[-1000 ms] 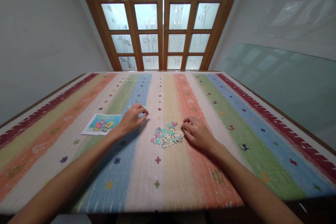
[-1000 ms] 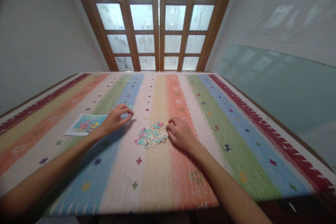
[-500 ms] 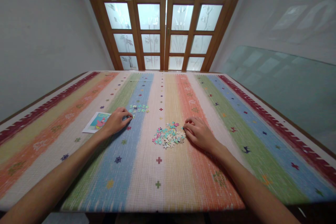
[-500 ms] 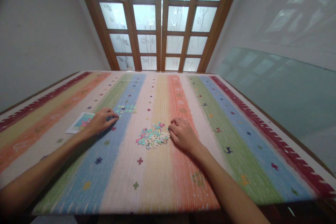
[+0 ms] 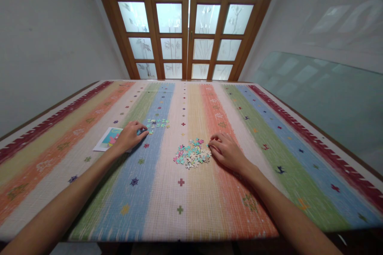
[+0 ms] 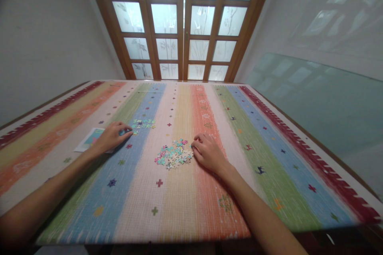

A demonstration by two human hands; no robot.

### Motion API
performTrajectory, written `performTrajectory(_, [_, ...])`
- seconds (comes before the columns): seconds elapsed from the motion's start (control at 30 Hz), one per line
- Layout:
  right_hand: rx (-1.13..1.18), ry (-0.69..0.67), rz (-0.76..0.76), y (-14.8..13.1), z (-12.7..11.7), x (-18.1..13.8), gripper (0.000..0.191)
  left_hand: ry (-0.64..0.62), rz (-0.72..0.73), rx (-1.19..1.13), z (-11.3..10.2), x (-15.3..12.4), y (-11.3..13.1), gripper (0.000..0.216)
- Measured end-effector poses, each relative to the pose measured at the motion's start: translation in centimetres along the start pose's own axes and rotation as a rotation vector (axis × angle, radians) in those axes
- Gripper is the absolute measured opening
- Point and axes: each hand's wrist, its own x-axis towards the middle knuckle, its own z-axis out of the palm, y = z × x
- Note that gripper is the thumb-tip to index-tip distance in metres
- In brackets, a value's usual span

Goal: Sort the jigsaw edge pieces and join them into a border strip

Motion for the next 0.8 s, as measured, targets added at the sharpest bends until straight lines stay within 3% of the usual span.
performTrajectory(0.6, [0.004,0.016,-0.015,0.0,0.1,0.0,0.019,0.046,-0.028,0.048,0.9,0.6,0.3,0.034])
performTrajectory(0.8, [0.018,0.019,-0.024,0.1,0.2,0.0,0.019,0.055,0.017,-0.054,0.6,0.2,2.0,0.026])
